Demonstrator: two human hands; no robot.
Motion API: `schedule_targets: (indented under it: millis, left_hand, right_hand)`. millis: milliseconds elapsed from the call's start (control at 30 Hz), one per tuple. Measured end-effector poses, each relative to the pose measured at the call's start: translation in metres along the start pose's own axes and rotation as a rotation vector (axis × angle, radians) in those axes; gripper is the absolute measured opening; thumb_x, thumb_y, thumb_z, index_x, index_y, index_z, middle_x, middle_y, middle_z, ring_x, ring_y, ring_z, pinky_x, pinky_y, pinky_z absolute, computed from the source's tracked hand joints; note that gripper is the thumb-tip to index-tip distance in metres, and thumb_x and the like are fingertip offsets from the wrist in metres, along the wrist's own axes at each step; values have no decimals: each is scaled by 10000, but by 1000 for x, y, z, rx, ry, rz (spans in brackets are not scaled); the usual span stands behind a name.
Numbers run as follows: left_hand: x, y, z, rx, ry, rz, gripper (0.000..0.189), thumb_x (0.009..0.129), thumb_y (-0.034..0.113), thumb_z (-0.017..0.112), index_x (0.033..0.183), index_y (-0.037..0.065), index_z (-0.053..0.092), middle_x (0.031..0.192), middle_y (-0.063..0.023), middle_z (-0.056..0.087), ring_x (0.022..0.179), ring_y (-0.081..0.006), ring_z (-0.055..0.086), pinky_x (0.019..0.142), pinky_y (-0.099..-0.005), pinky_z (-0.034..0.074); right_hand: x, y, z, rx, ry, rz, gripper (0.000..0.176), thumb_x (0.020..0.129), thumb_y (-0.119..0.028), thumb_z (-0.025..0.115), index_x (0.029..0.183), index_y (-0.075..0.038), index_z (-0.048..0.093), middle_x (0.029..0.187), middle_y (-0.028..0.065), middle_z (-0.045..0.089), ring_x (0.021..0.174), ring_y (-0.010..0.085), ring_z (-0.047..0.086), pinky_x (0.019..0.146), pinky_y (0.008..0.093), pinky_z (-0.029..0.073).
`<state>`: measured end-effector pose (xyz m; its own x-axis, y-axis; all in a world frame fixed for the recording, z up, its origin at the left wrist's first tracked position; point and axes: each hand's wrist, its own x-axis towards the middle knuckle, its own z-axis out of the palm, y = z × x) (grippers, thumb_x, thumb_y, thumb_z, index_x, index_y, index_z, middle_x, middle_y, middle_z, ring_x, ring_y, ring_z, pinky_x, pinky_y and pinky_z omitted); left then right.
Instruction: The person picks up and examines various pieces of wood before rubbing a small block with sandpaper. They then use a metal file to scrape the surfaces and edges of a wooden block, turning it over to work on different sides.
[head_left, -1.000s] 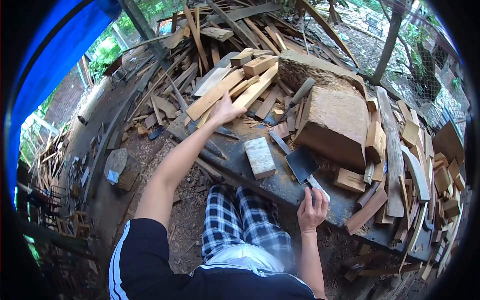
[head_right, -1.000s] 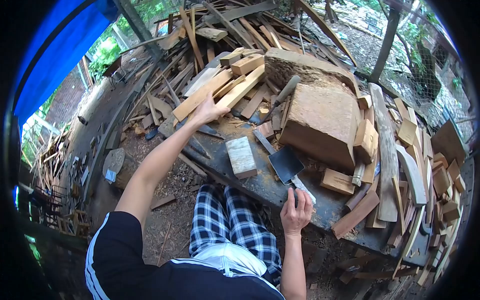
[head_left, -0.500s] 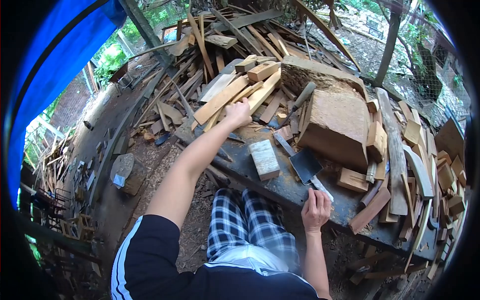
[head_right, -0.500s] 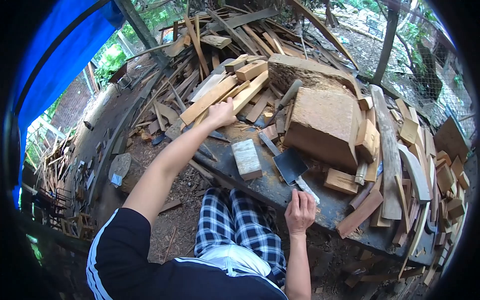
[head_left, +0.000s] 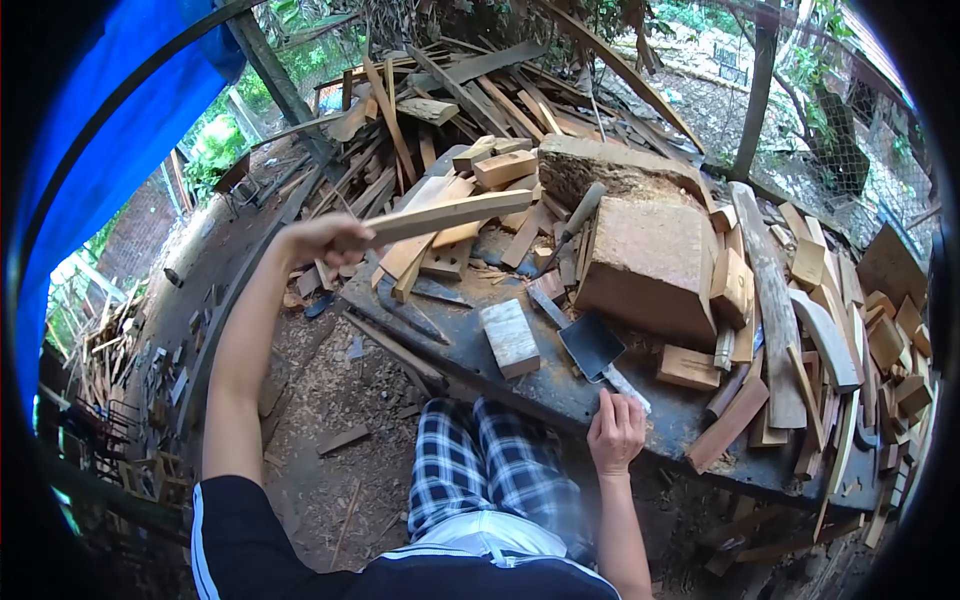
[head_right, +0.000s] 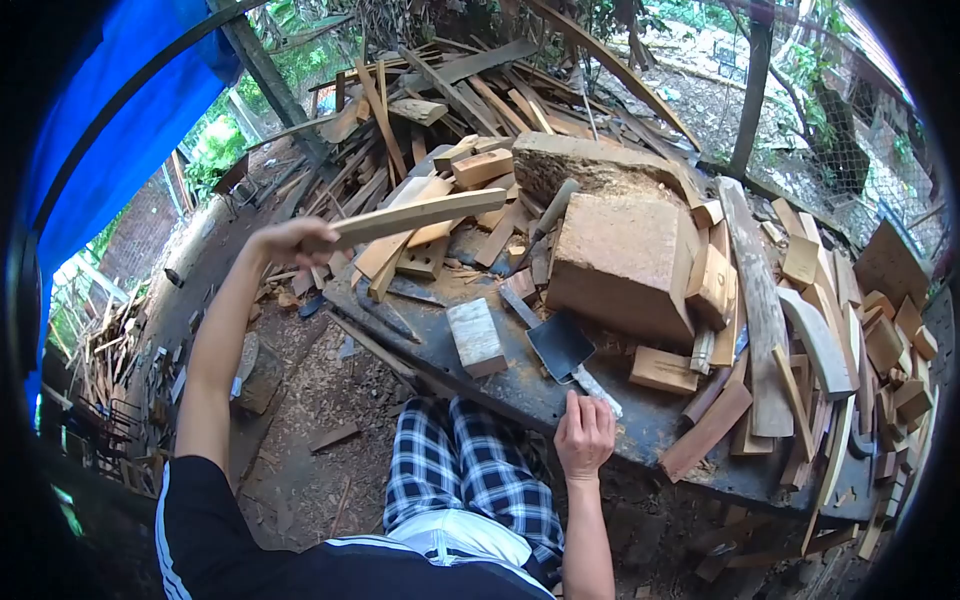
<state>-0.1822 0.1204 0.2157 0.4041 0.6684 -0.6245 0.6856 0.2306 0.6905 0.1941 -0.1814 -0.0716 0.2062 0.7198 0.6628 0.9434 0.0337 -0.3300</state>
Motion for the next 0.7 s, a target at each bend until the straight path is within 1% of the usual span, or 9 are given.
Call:
schedule_targets:
  millis: [200,367,433,467,500,567,600,633,700]
  left_hand:
    - [-55,-90,39,-476,-107,225,604,919,392,548,1298,-78,520,646,43,453,440,-36,417,415,-232,530]
    - [2,-90,39,-246,289,202,524,942,421,590,1224,-19,550,701,12,482,528,-61,504,483,-276,510]
    - [35,-81,47,75,475,188,537,923,463,618,1155,-17,557,738,-13,513,569,-92,548,489,-259,506]
    - [56,-86,44,194,580,200,590,897,471,637,1176,-42,547,862,-112,626,697,-232,660,603,-344,562]
    - [75,-91,39,185,569,209,590,897,471,637,1176,-42,547,862,-112,626,697,-232,660,603,-344,562]
    - [104,-96,29,520,683,213,649,879,454,649,1232,-74,515,1015,-240,670,899,-369,688,799,-450,559]
    - [109,-88,32,619,606,79,703,868,456,651,1277,-92,488,1224,-305,599,1121,-459,600,972,-490,480]
    - [101,-68,54,888,657,-79,732,873,479,651,1329,-60,460,1379,-269,494,1288,-426,473,1052,-484,416]
    - [107,-45,69,1129,741,0,661,918,436,609,1416,41,430,1468,-226,352,1401,-355,311,1136,-496,306]
  right_hand:
    - [2,0,-5,48,-48,-34,285,791,-39,625,1070,-43,685,1005,97,635,1004,291,606,993,474,469]
    - [2,-1,-4,17,-62,-36,274,790,-31,625,1056,-50,687,998,101,626,1001,292,596,989,477,460]
    - [4,-4,-5,6,-62,-37,273,788,-30,623,1053,-47,686,995,102,621,1000,294,595,989,477,459]
    - [5,-6,-6,-2,-65,-27,271,787,-30,623,1051,-46,685,995,103,619,1001,296,594,987,476,459]
    - [6,-7,-7,-11,-64,-17,270,787,-31,623,1049,-44,685,995,105,617,1001,297,594,986,475,459]
    - [6,-7,-5,-22,-61,-5,266,787,-27,617,1044,-40,685,994,107,615,1002,304,593,976,470,462]
    - [5,-6,-5,-29,-68,-6,266,786,-26,616,1043,-39,684,994,106,614,1003,305,592,976,467,462]
    - [4,-5,-3,-33,-72,-6,266,785,-25,616,1042,-38,684,994,105,613,1004,306,591,975,465,463]
    - [4,-3,-2,-34,-61,-6,264,782,-27,619,1036,-42,689,985,100,620,993,303,597,971,462,469]
